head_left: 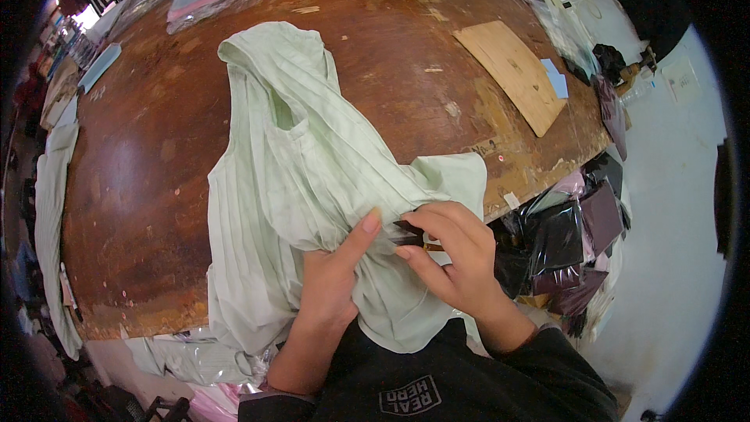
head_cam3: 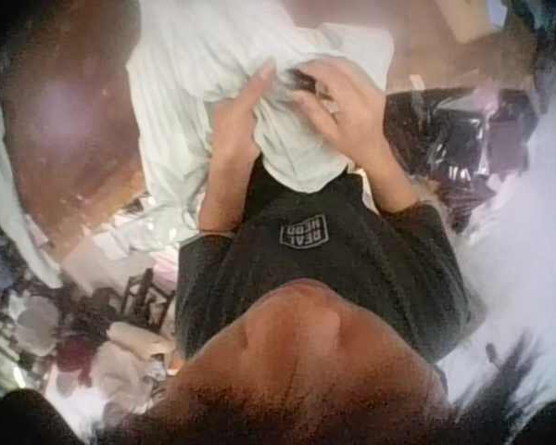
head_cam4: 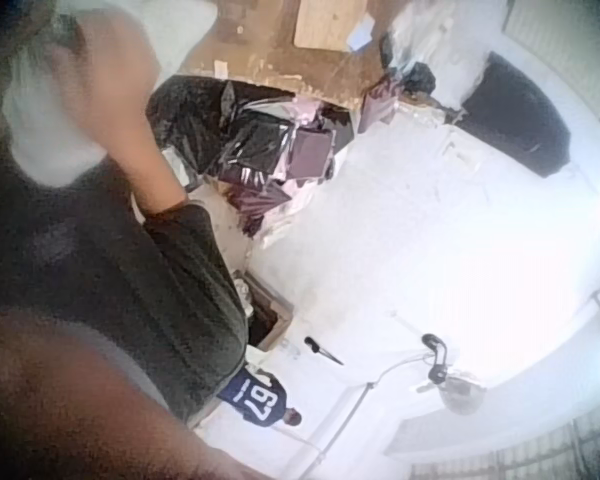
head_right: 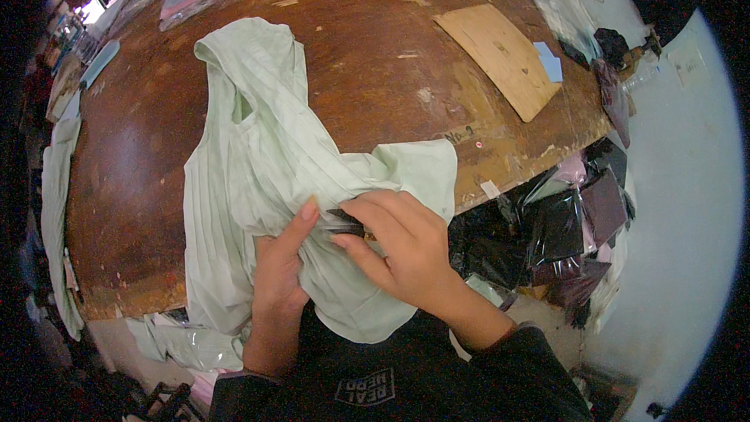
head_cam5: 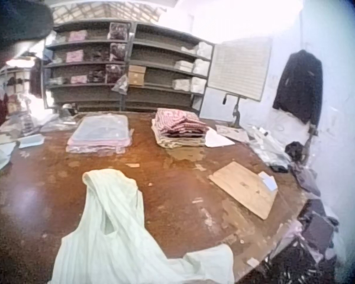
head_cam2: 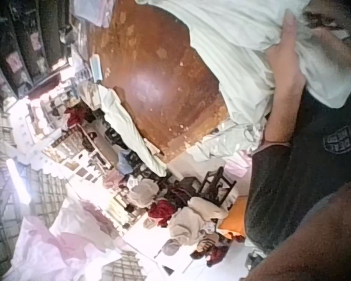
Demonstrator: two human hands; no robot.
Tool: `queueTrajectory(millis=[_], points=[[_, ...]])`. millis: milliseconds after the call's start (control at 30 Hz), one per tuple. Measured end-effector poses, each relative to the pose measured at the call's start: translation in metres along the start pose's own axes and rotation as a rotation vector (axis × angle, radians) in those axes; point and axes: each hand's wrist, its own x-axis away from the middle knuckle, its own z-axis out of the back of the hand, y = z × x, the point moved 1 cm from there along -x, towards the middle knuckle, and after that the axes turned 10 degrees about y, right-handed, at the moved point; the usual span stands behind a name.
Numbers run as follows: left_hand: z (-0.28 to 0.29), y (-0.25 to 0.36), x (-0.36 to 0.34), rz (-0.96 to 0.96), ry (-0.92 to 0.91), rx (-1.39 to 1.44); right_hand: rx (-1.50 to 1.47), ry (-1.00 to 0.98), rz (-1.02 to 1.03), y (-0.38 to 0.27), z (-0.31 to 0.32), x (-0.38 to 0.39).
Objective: The person uses a small pair of scissors to trim threads and edges on a light green pleated fabric laid on a wooden worktable. The hands repeatedly lift and adjust the fabric while snipping along the seams and hems.
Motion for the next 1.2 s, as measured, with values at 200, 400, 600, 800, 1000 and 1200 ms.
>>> queueTrajectory(millis=[200, 400, 600, 800, 1000, 1200], points=[[0.002, 0.001, 0.0, 0.032, -0.015, 0.01, 0.082, 0.007, 0.028, 0.003, -0.003, 0.001], [0.003, 0.003, 0.001, 0.069, -0.009, 0.017, 0.083, 0.015, 0.074, 0.001, -0.006, 0.0], [0.004, 0.001, 0.001, 0.131, -0.001, 0.04, 0.087, 0.027, 0.073, 0.001, -0.009, 0.002], [0.003, -0.004, 0.001, 0.068, 0.008, 0.012, 0.081, 0.031, 0.052, -0.001, -0.01, 0.003], [0.002, -0.004, 0.002, 0.085, 0.0, 0.039, 0.093, 0.044, 0.062, -0.001, -0.011, 0.004], [0.0, -0.005, 0.001, 0.119, -0.011, 0.067, 0.046, 0.039, -0.019, 0.001, -0.01, 0.008]])
